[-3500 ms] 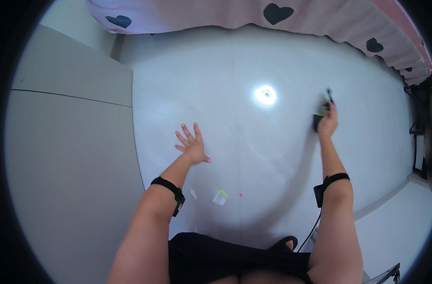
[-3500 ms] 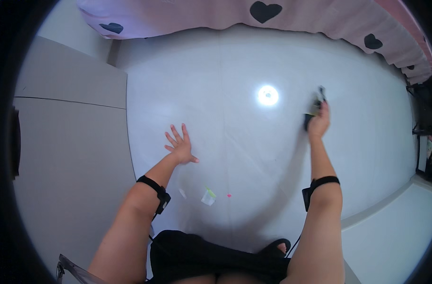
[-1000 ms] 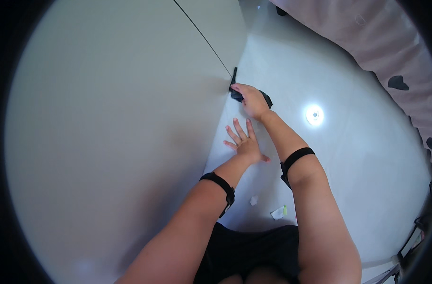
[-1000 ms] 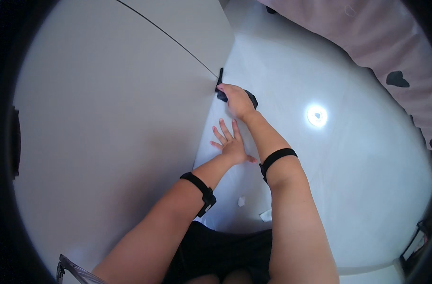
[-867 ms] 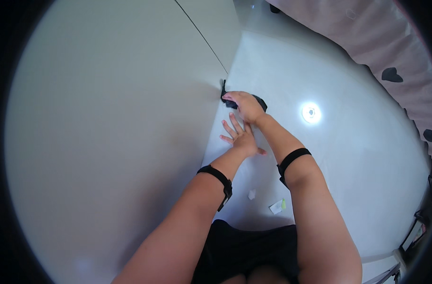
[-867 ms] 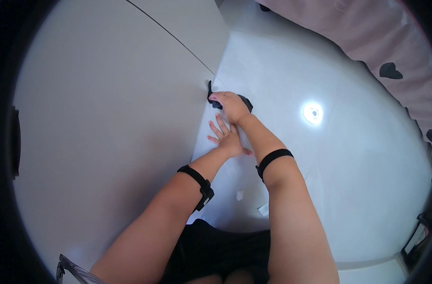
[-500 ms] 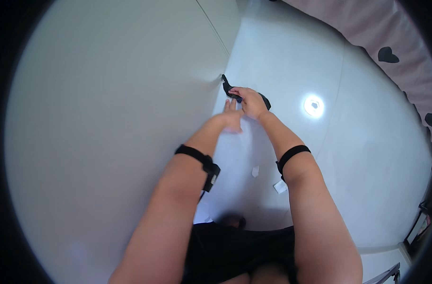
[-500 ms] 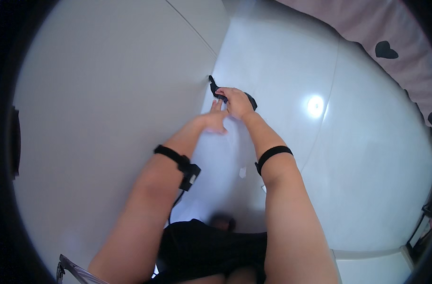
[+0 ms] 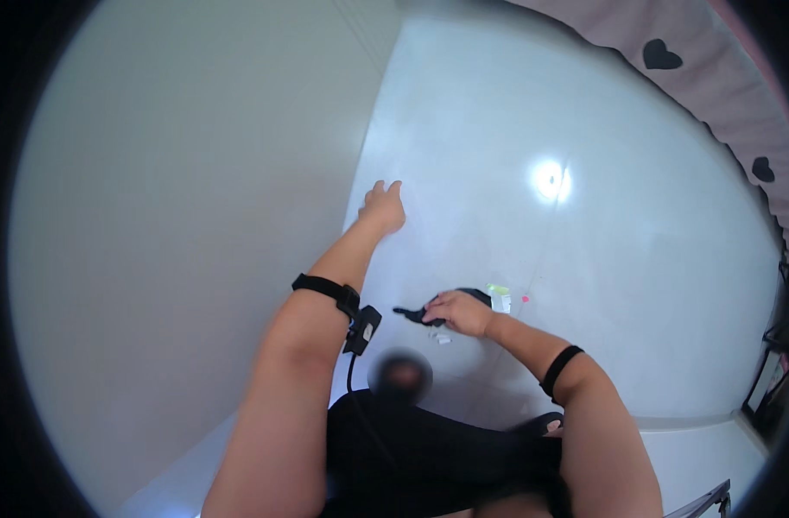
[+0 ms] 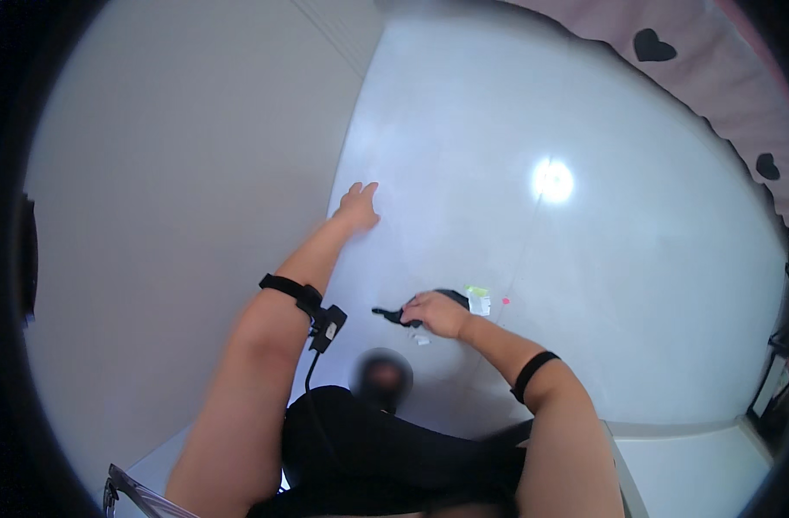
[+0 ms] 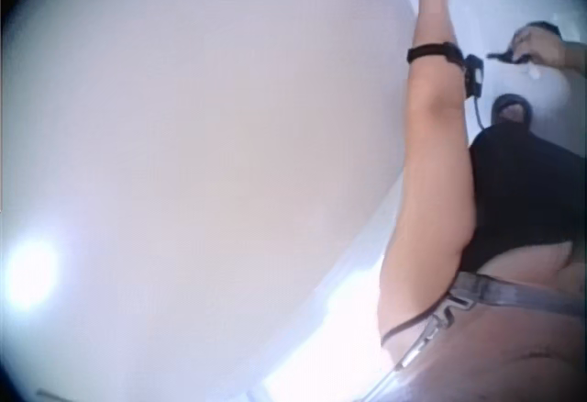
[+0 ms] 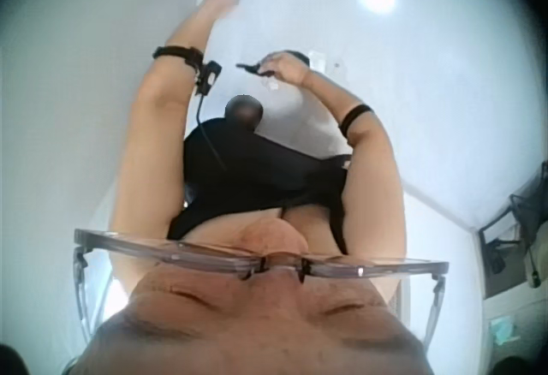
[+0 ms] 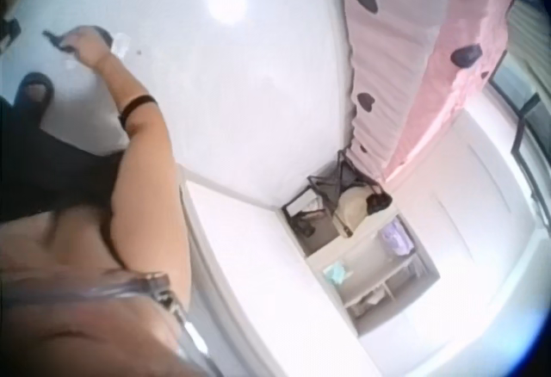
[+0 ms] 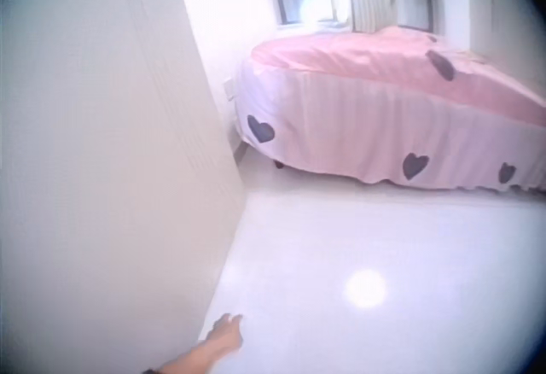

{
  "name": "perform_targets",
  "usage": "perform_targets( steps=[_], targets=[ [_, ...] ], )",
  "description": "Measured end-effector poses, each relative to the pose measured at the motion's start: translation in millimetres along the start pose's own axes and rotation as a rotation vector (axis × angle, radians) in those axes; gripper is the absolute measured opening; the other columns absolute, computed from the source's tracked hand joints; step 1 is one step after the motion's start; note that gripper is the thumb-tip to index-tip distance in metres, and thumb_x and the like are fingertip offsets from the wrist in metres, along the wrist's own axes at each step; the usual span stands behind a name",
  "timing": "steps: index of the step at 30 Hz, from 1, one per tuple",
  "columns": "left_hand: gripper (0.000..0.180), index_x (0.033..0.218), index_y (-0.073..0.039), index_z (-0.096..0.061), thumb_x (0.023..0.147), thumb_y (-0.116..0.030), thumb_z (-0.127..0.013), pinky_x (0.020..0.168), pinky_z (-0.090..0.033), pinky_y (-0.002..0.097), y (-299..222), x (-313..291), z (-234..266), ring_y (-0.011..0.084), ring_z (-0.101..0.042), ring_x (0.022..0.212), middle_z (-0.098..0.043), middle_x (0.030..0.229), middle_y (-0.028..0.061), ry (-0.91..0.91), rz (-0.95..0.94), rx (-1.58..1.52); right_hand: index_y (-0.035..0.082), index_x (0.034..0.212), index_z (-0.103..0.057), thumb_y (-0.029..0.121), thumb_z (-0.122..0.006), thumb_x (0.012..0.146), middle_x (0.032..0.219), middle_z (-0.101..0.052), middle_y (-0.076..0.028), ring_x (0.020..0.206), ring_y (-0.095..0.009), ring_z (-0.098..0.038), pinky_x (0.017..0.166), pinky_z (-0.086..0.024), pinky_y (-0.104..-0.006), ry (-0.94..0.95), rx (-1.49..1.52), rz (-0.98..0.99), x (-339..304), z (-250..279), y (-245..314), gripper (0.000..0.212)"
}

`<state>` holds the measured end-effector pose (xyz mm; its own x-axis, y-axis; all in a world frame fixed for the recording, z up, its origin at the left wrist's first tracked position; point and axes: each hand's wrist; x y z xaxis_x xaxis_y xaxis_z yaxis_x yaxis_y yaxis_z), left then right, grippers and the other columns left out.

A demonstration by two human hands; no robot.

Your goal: The person cleans a white tiled floor using a small sponge or cloth held in the right hand. They move around a pink playpen and a black metal stand, wiping the floor surface in a repetitive scrubbing motion.

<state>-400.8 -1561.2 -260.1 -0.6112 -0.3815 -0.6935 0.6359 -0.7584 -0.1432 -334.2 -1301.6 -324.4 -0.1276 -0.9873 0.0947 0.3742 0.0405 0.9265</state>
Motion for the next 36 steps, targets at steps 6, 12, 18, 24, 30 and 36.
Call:
perform_targets(
  steps=[6, 12, 18, 24, 30, 36],
  targets=[
    [0.100, 0.152, -0.020, 0.004, 0.085, -0.042, -0.066, 0.109, -0.008, 0.0664, -22.4, -4.8, -12.3, 0.0430, 0.018, 0.142, 0.023, 0.154, 0.0190, -0.022, 0.183, -0.243, 0.007, 0.117, -0.062, -0.012, -0.042, 0.070, 0.112, -0.064, -0.011, 0.107, -0.026, -0.059, 0.099, -0.042, -0.0346, -0.536, 0.168, -0.242, 25.2, 72.1, 78.7, 0.055],
    [0.117, 0.145, -0.012, 0.027, 0.084, -0.052, -0.064, 0.105, -0.002, 0.0704, -28.6, -25.8, 4.7, 0.0502, 0.033, 0.132, 0.040, 0.143, 0.0265, 0.059, 0.259, -0.160, 0.002, 0.129, -0.055, -0.012, -0.038, 0.077, 0.121, -0.061, -0.009, 0.112, -0.013, -0.055, 0.101, -0.040, -0.0279, -1.286, 0.078, -0.441, -96.6, 198.7, 23.9, 0.056],
    [0.117, 0.143, -0.007, 0.029, 0.085, -0.054, -0.061, 0.104, -0.007, 0.0714, -36.5, -32.5, 2.8, 0.0546, 0.030, 0.131, 0.040, 0.141, 0.0309, 0.043, 0.264, -0.096, 0.000, 0.134, -0.046, 0.004, -0.040, 0.087, 0.140, -0.045, -0.019, 0.133, -0.039, -0.037, 0.110, -0.031, -0.0429, -1.395, -0.807, -0.950, -213.8, 224.7, -101.6, 0.048],
    [0.117, 0.140, -0.004, 0.033, 0.088, -0.046, -0.063, 0.104, -0.005, 0.0716, -42.0, -37.2, -5.1, 0.0568, 0.032, 0.129, 0.042, 0.138, 0.0329, 0.060, 0.259, -0.154, 0.001, 0.131, -0.050, 0.008, -0.043, 0.089, 0.137, -0.049, -0.018, 0.128, -0.037, -0.043, 0.109, -0.033, -0.0396, -1.257, -0.918, -0.700, -97.5, 298.5, -121.8, 0.042],
    [0.118, 0.141, -0.007, 0.032, 0.086, -0.044, -0.066, 0.102, -0.002, 0.0735, -41.6, -31.7, -15.4, 0.0575, 0.034, 0.127, 0.043, 0.138, 0.0313, 0.054, 0.232, -0.215, 0.005, 0.123, -0.056, 0.003, -0.046, 0.088, 0.128, -0.057, -0.013, 0.121, -0.031, -0.051, 0.104, -0.039, -0.0390, -0.636, -0.815, -0.127, 31.7, 211.9, -61.5, 0.037],
    [0.120, 0.143, -0.010, 0.029, 0.083, -0.042, -0.069, 0.101, -0.002, 0.0748, -29.0, -21.2, -27.6, 0.0574, 0.031, 0.129, 0.041, 0.140, 0.0309, 0.047, 0.214, -0.258, 0.007, 0.115, -0.063, 0.006, -0.051, 0.085, 0.124, -0.061, -0.007, 0.122, -0.025, -0.052, 0.104, -0.040, -0.0373, -0.103, -0.420, 0.097, -4.0, 56.9, 4.7, 0.032]
  ],
)
Point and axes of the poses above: each hand's wrist, its own x-axis towards the middle knuckle, its own z-axis out of the back of the hand, y = z × x
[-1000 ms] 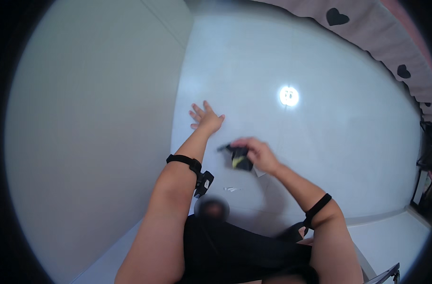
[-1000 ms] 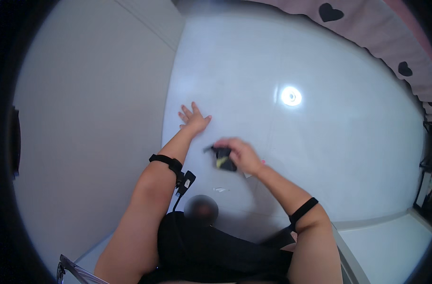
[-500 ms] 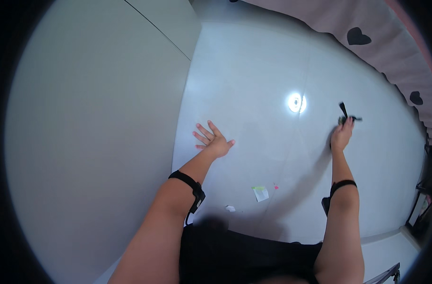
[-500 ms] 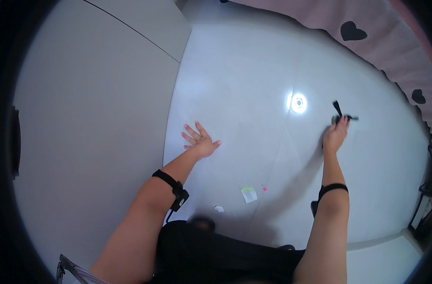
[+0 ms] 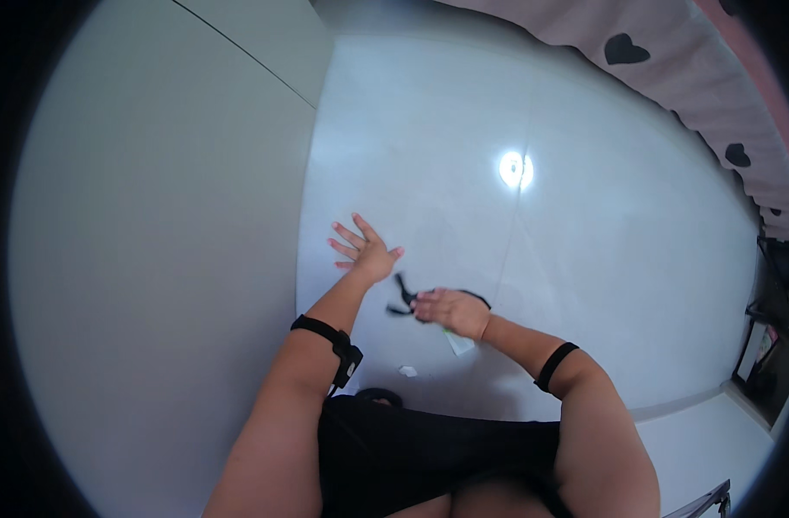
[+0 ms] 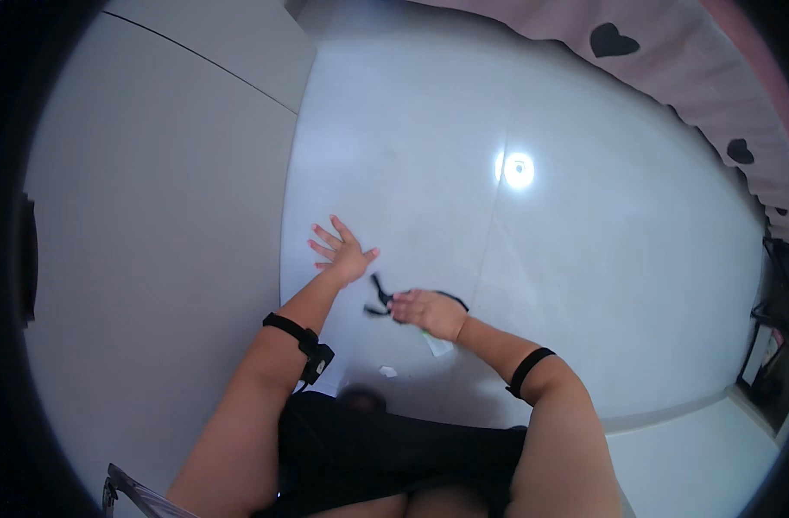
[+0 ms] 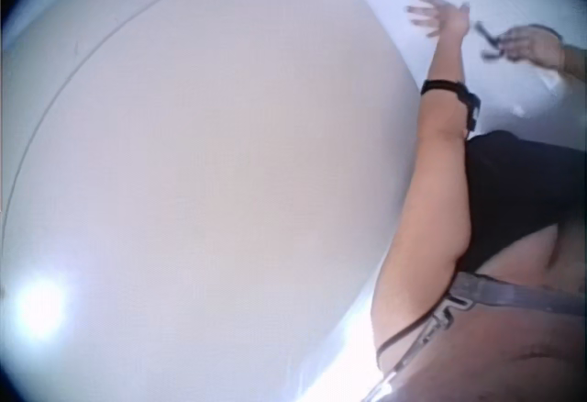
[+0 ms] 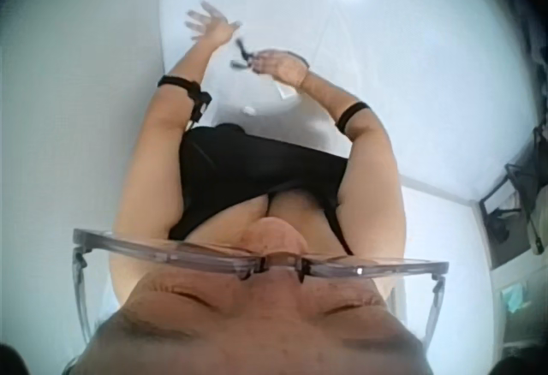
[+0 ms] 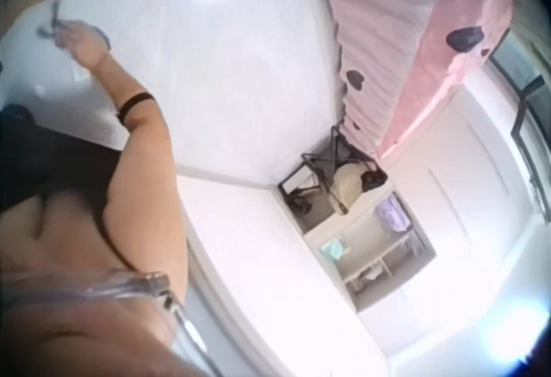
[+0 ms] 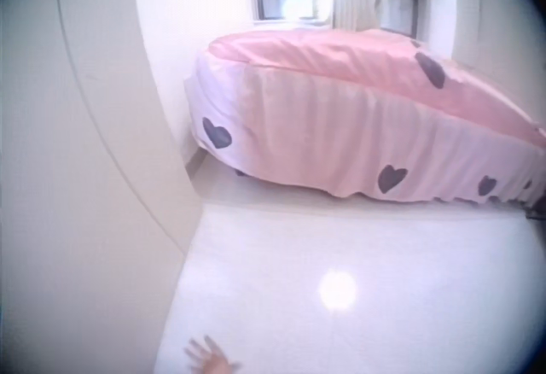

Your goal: The person cleans a white tiled floor using a small sponge or cloth held in the right hand. They move around a pink playpen and a black metal stand, wiping the floor surface in a repetitive scrubbing motion.

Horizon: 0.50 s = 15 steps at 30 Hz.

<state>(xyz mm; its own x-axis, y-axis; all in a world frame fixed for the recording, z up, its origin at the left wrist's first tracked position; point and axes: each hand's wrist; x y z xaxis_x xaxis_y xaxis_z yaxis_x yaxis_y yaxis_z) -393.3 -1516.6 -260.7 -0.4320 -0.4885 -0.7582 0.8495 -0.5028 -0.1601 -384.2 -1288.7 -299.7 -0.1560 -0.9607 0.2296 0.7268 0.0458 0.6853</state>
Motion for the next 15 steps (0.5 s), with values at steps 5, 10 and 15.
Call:
perform_targets(
  steps=[5, 10, 15],
  targets=[
    [0.120, 0.146, -0.013, 0.024, 0.081, -0.040, -0.072, 0.101, -0.001, 0.0744, 14.4, 15.2, -9.2, 0.0553, 0.028, 0.132, 0.038, 0.143, 0.0291, -0.018, -0.003, -0.026, 0.006, 0.114, -0.065, 0.004, -0.055, 0.084, 0.119, -0.063, -0.010, 0.110, -0.027, -0.059, 0.095, -0.047, -0.0359, -0.192, 0.256, -0.086, 5.5, 14.3, 39.4, 0.031],
    [0.116, 0.149, -0.018, 0.018, 0.080, -0.041, -0.073, 0.103, -0.002, 0.0726, 22.8, 18.7, -8.1, 0.0508, 0.026, 0.136, 0.033, 0.148, 0.0249, -0.076, 0.027, -0.005, 0.002, 0.113, -0.064, -0.010, -0.047, 0.086, 0.117, -0.064, -0.010, 0.105, -0.022, -0.062, 0.089, -0.050, -0.0314, -0.721, -0.042, -0.588, -30.9, 118.9, 17.8, 0.034],
    [0.113, 0.149, -0.017, 0.017, 0.082, -0.041, -0.071, 0.104, -0.002, 0.0715, 18.7, 26.3, -17.3, 0.0493, 0.025, 0.137, 0.031, 0.149, 0.0240, -0.122, -0.026, 0.008, 0.005, 0.127, -0.058, -0.014, -0.038, 0.087, 0.122, -0.063, -0.009, 0.112, -0.019, -0.059, 0.098, -0.044, -0.0307, -1.265, -0.354, -1.066, -237.1, 165.8, -13.6, 0.048]
  ],
)
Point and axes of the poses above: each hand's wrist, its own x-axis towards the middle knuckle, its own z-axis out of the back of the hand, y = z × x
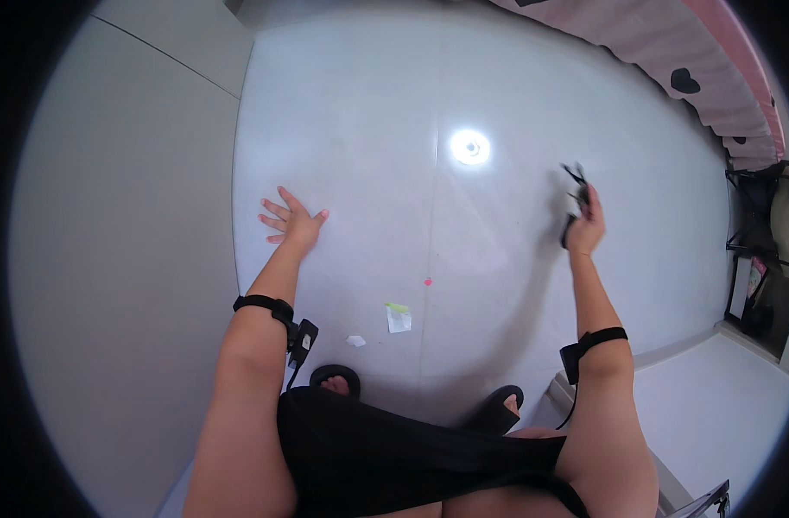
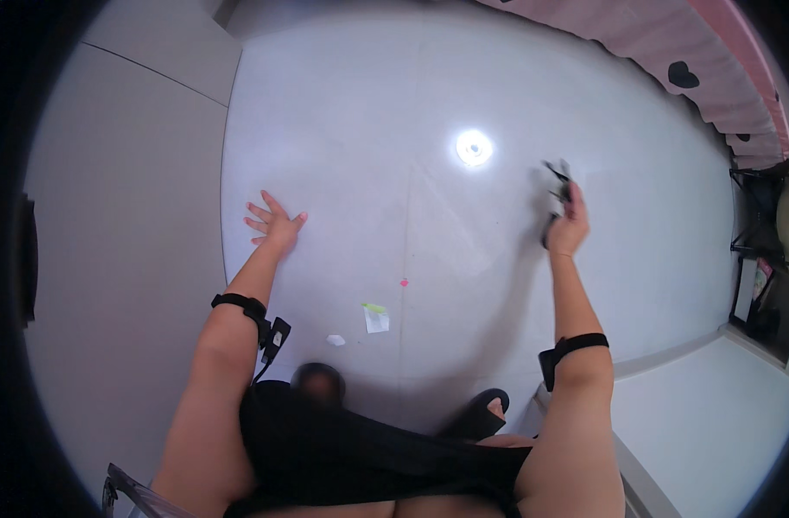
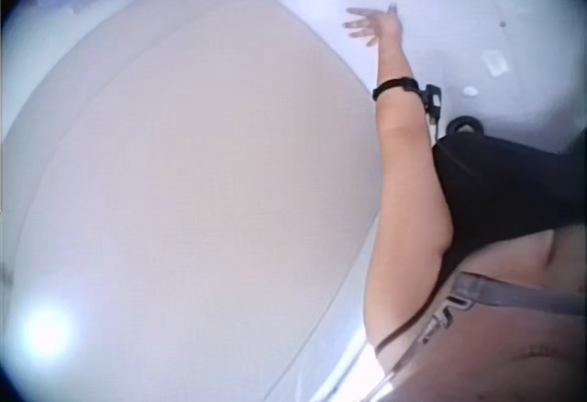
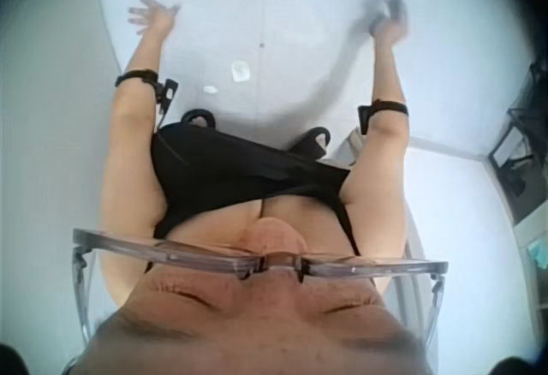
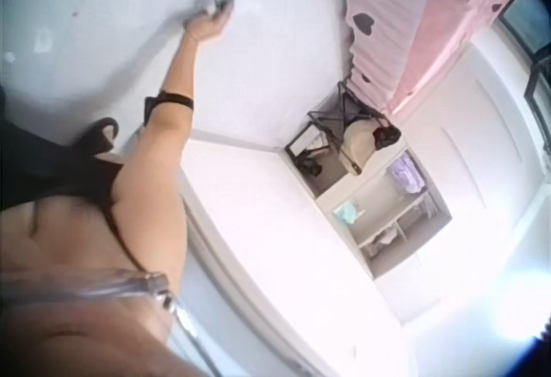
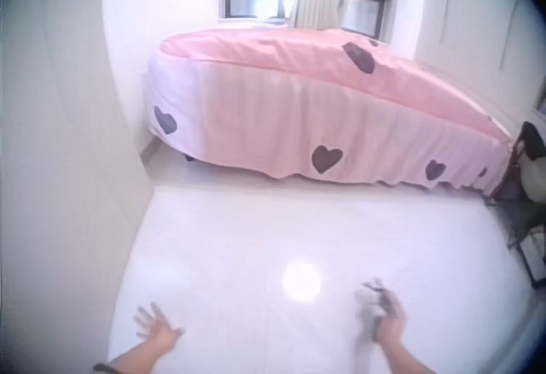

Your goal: The person cleans a white tiled floor using a small sponge or cloth held in the right hand. They move around a pink playpen and a black metal stand, wiping the floor surface in a repetitive scrubbing motion.

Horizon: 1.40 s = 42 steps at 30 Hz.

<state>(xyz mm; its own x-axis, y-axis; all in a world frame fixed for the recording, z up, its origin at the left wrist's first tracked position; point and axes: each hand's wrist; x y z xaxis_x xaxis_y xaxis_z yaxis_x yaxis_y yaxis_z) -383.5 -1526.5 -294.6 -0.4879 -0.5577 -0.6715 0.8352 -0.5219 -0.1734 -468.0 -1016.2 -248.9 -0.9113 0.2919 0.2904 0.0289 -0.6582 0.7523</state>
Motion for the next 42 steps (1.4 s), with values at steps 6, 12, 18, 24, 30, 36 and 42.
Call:
perform_targets(
  steps=[6, 12, 18, 24, 30, 36, 42],
  targets=[
    [0.112, 0.149, -0.016, 0.018, 0.083, -0.041, -0.069, 0.106, -0.003, 0.0696, 1.2, 3.1, -7.3, 0.0488, 0.023, 0.138, 0.030, 0.150, 0.0242, -0.035, -0.011, -0.009, 0.003, 0.127, -0.054, -0.008, -0.040, 0.088, 0.133, -0.054, -0.013, 0.125, -0.030, -0.049, 0.106, -0.037, -0.0340, -0.154, -0.682, 0.009, -52.1, 46.3, -130.2, 0.043],
    [0.112, 0.149, -0.016, 0.018, 0.084, -0.040, -0.069, 0.106, -0.006, 0.0699, 1.2, 3.4, 0.3, 0.0491, 0.020, 0.139, 0.026, 0.151, 0.0248, -0.077, -0.013, 0.001, 0.004, 0.128, -0.053, -0.004, -0.041, 0.089, 0.131, -0.055, -0.013, 0.127, -0.033, -0.046, 0.107, -0.037, -0.0399, 0.325, -0.211, 0.389, -86.8, -79.9, -4.8, 0.041],
    [0.090, 0.151, -0.022, -0.007, 0.086, -0.033, -0.067, 0.105, -0.016, 0.0684, 6.8, 11.5, -11.1, 0.0485, 0.003, 0.141, 0.008, 0.154, 0.0259, -0.224, -0.005, -0.014, 0.008, 0.123, -0.058, 0.007, -0.054, 0.082, 0.131, -0.057, -0.008, 0.126, -0.025, -0.050, 0.104, -0.041, -0.0383, 0.845, 0.049, 0.645, -226.3, -117.1, 82.5, 0.042],
    [0.070, 0.146, -0.022, -0.026, 0.087, -0.025, -0.065, 0.106, -0.022, 0.0611, -10.1, -12.9, -57.6, 0.0472, -0.011, 0.139, -0.010, 0.152, 0.0256, -0.176, -0.359, -0.148, 0.005, 0.113, -0.064, 0.001, -0.058, 0.078, 0.118, -0.064, -0.009, 0.110, -0.027, -0.059, 0.096, -0.046, -0.0358, 0.914, 0.200, 0.442, -254.3, -138.8, 115.5, 0.036],
    [0.061, 0.142, -0.016, -0.033, 0.088, -0.017, -0.062, 0.108, -0.020, 0.0577, 28.5, -18.7, -78.1, 0.0459, -0.012, 0.139, -0.014, 0.151, 0.0254, 0.013, -0.563, -0.115, 0.004, 0.119, -0.062, -0.011, -0.046, 0.079, 0.117, -0.063, -0.012, 0.108, -0.026, -0.060, 0.093, -0.047, -0.0343, 0.241, -0.307, 0.121, -147.8, -72.3, 60.6, 0.045],
    [0.058, 0.141, -0.013, -0.035, 0.088, -0.014, -0.060, 0.110, -0.021, 0.0524, 37.0, 6.8, -79.2, 0.0450, -0.015, 0.138, -0.016, 0.150, 0.0254, -0.045, -0.575, -0.144, 0.000, 0.129, -0.053, -0.006, -0.045, 0.087, 0.133, -0.052, -0.017, 0.128, -0.026, -0.045, 0.109, -0.032, -0.0331, -0.163, -0.752, -0.351, -181.5, 51.8, -137.8, 0.043],
    [0.061, 0.143, -0.013, -0.032, 0.089, -0.014, -0.058, 0.110, -0.021, 0.0540, 78.0, 5.7, -74.9, 0.0463, -0.014, 0.138, -0.014, 0.151, 0.0258, -0.118, -0.547, -0.068, 0.001, 0.131, -0.050, -0.006, -0.038, 0.087, 0.135, -0.050, -0.017, 0.128, -0.033, -0.044, 0.108, -0.034, -0.0402, 0.131, -0.328, -0.020, -210.4, -108.8, -32.7, 0.045]
  ],
)
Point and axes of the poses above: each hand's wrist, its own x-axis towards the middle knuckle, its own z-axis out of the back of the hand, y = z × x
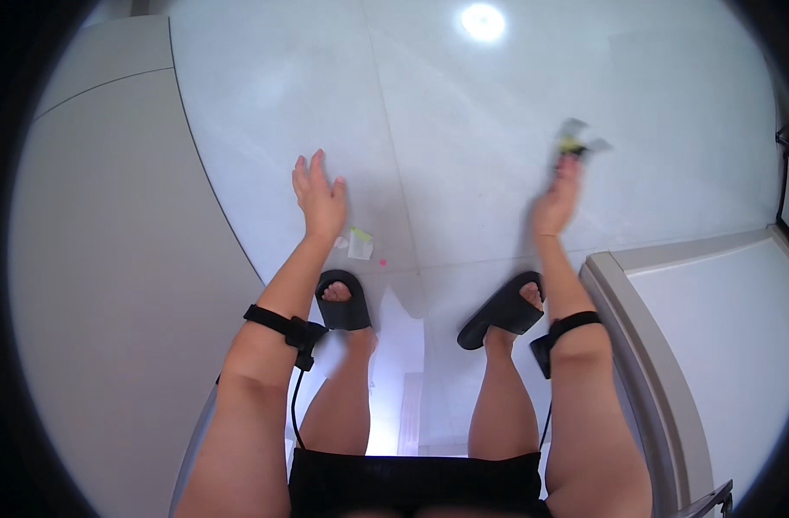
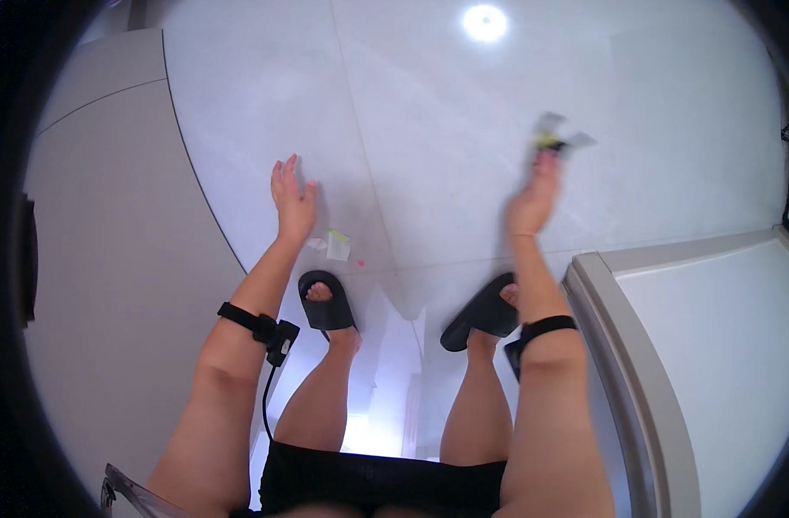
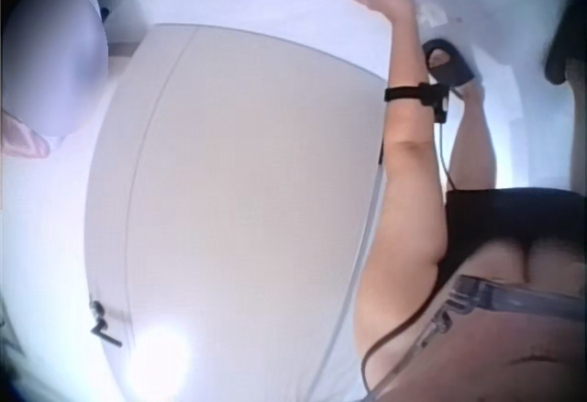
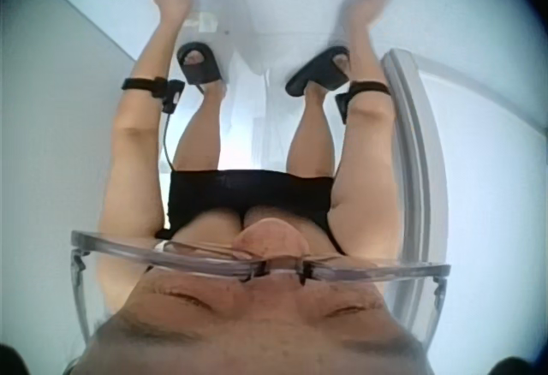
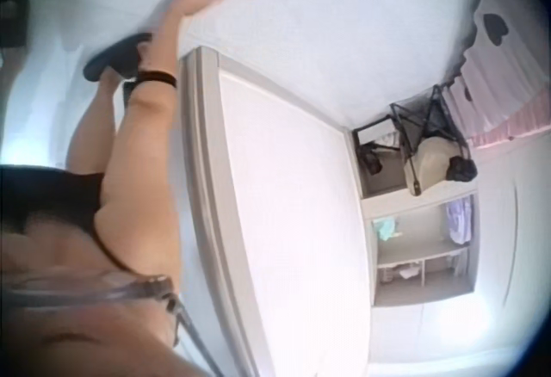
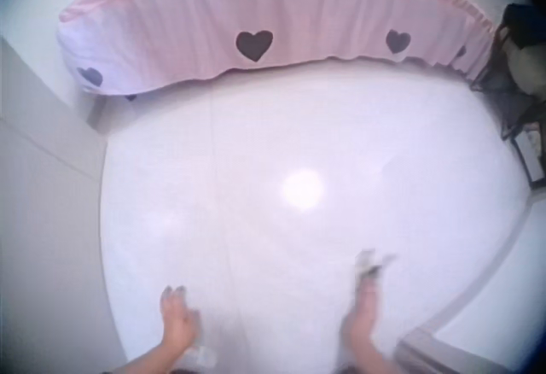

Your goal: The person cleans a white tiled floor using a small sponge or cloth held in the right hand. They move around a pink playpen and a black metal stand, wiping the floor surface in a repetitive scrubbing motion.

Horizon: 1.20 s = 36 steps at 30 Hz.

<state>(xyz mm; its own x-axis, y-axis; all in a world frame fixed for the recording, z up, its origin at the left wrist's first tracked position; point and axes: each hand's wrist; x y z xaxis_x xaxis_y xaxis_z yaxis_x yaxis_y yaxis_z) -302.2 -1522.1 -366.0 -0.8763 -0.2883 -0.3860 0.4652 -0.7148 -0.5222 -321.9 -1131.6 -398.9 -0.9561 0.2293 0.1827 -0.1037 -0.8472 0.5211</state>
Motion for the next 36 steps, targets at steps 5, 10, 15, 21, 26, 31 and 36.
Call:
perform_targets(
  steps=[5, 10, 15, 21, 26, 31, 36],
  targets=[
    [0.081, 0.151, -0.020, -0.016, 0.087, -0.029, -0.064, 0.104, -0.019, 0.0679, -48.8, 6.4, 18.1, 0.0475, -0.003, 0.142, 0.001, 0.155, 0.0242, 0.189, 0.317, 0.193, 0.007, 0.121, -0.060, -0.006, -0.048, 0.075, 0.133, -0.054, -0.008, 0.128, -0.027, -0.047, 0.105, -0.037, -0.0440, 0.566, 0.238, 0.553, -55.0, -39.7, 120.1, 0.049],
    [0.123, 0.148, -0.018, 0.019, 0.075, -0.051, -0.074, 0.101, -0.016, 0.0737, -61.5, 14.6, 43.5, 0.0531, 0.021, 0.136, 0.027, 0.149, 0.0282, 0.367, 0.588, 0.255, 0.005, 0.109, -0.066, -0.011, -0.046, 0.078, 0.113, -0.066, -0.013, 0.111, -0.028, -0.060, 0.095, -0.047, -0.0365, 0.359, 0.621, 0.225, -4.9, 17.2, 145.6, 0.041],
    [0.136, 0.141, -0.014, 0.035, 0.072, -0.058, -0.074, 0.101, -0.014, 0.0743, -89.7, 7.4, 53.3, 0.0558, 0.032, 0.130, 0.041, 0.139, 0.0310, 0.406, 0.670, 0.315, 0.003, 0.124, -0.060, -0.012, -0.040, 0.091, 0.123, -0.062, -0.008, 0.115, -0.017, -0.056, 0.099, -0.042, -0.0280, 0.240, 0.421, 0.066, 153.8, 104.3, 97.5, 0.042],
    [0.137, 0.140, -0.014, 0.036, 0.072, -0.057, -0.075, 0.099, -0.014, 0.0758, -89.3, 13.8, 46.3, 0.0555, 0.033, 0.129, 0.044, 0.138, 0.0304, 0.442, 0.632, 0.305, 0.019, 0.128, -0.058, 0.007, -0.046, 0.096, 0.112, -0.067, -0.008, 0.099, -0.016, -0.061, 0.085, -0.045, -0.0260, 0.205, -0.004, -0.165, 270.2, 96.0, 26.7, 0.036],
    [0.137, 0.139, -0.013, 0.036, 0.072, -0.055, -0.076, 0.100, -0.013, 0.0753, -81.2, 18.6, 39.7, 0.0559, 0.035, 0.128, 0.045, 0.137, 0.0314, 0.517, 0.607, 0.254, 0.014, 0.130, -0.054, 0.004, -0.044, 0.091, 0.128, -0.059, -0.011, 0.121, -0.030, -0.053, 0.103, -0.039, -0.0378, -0.046, -0.080, 0.287, 263.1, -28.9, 12.3, 0.041],
    [0.133, 0.140, -0.014, 0.036, 0.075, -0.049, -0.075, 0.101, -0.011, 0.0747, -57.4, 13.2, 37.3, 0.0563, 0.036, 0.126, 0.046, 0.135, 0.0319, 0.504, 0.626, 0.198, 0.011, 0.120, -0.063, -0.005, -0.046, 0.080, 0.125, -0.061, -0.010, 0.120, -0.030, -0.054, 0.101, -0.042, -0.0391, 0.234, 0.179, 0.617, 143.0, -106.9, 185.4, 0.047],
    [0.125, 0.141, -0.016, 0.034, 0.080, -0.032, -0.074, 0.100, -0.012, 0.0755, -37.5, 18.5, 31.4, 0.0580, 0.033, 0.127, 0.044, 0.137, 0.0317, 0.537, 0.541, 0.135, 0.009, 0.117, -0.064, -0.008, -0.053, 0.069, 0.124, -0.062, -0.007, 0.119, -0.024, -0.056, 0.097, -0.044, -0.0398, 0.619, 0.333, 0.816, 22.6, -84.5, 201.5, 0.052]
  ],
)
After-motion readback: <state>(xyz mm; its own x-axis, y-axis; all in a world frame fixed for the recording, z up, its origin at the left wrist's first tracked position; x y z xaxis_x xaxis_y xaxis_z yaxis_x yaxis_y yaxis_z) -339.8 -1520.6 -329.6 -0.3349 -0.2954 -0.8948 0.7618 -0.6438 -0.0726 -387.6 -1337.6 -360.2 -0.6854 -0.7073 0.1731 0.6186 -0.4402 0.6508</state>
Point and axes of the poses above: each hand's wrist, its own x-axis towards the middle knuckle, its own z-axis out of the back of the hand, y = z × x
